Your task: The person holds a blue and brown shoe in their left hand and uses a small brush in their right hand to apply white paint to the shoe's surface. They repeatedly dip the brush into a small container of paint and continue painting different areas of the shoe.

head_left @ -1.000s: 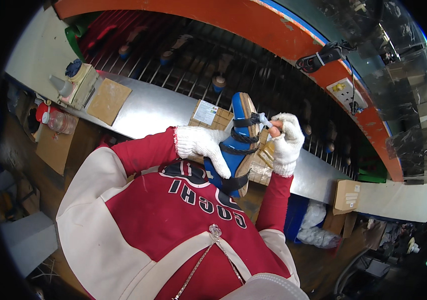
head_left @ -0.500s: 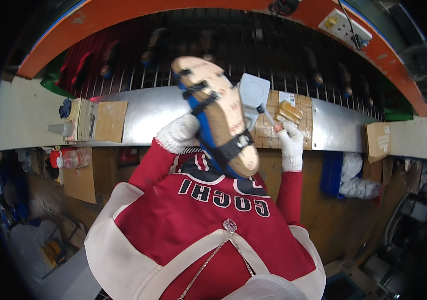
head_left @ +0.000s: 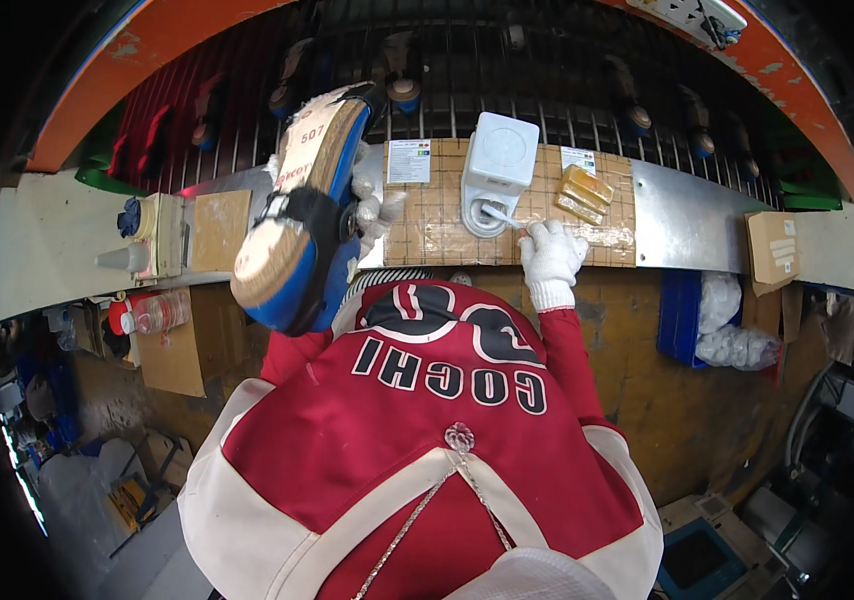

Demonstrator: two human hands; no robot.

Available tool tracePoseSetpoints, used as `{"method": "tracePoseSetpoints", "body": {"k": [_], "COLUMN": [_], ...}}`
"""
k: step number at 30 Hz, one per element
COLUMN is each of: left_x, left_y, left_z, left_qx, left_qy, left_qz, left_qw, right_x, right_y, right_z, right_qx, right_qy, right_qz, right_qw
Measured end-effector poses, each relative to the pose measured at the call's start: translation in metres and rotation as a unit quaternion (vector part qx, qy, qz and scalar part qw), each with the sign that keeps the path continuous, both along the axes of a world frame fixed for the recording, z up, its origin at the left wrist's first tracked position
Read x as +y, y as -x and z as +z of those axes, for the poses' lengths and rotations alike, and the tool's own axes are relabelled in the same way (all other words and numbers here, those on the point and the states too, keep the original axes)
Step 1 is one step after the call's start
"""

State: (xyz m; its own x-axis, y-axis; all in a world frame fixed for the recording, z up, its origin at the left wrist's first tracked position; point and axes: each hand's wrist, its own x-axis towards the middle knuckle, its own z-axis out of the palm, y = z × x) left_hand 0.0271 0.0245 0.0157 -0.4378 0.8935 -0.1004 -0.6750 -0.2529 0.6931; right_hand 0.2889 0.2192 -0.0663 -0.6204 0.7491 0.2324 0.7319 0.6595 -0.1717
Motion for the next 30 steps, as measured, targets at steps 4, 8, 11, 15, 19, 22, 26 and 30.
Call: {"method": "tracePoseSetpoints", "body": {"k": [4,8,11,15,19,22,26,30], "left_x": [-0.001,0.001,0.008,0.027,0.048,0.058,0.063,0.061], "left_y": [-0.005,-0.008,-0.013,-0.011,-0.025,-0.032,-0.04,-0.043], "left_z": [-0.006,-0.009,-0.005,0.019,0.048,0.067,0.079,0.084], "left_qx": [0.128,0.301,0.448,-0.205,-0.012,0.083,0.177,0.205], "left_qy": [0.089,0.183,0.244,0.053,0.104,0.089,0.046,0.06], "left_qz": [0.019,0.025,0.037,-0.028,-0.021,-0.023,-0.034,-0.03], "left_qw": [0.988,0.935,0.859,0.977,0.994,0.992,0.983,0.976], "right_x": [0.002,0.005,0.008,0.01,0.014,0.002,-0.006,-0.002], "right_y": [-0.006,-0.017,-0.018,-0.003,0.019,0.028,0.036,0.046], "right_z": [-0.001,-0.004,0.006,0.055,0.131,0.171,0.19,0.191], "right_qx": [0.023,0.163,0.229,0.318,0.37,0.39,0.366,0.359], "right_qy": [0.04,0.323,0.544,0.498,0.077,0.045,0.037,0.021], "right_qz": [0.023,-0.07,-0.143,-0.063,0.068,0.074,0.09,0.099], "right_qw": [0.999,0.929,0.795,0.804,0.923,0.917,0.926,0.928]}}
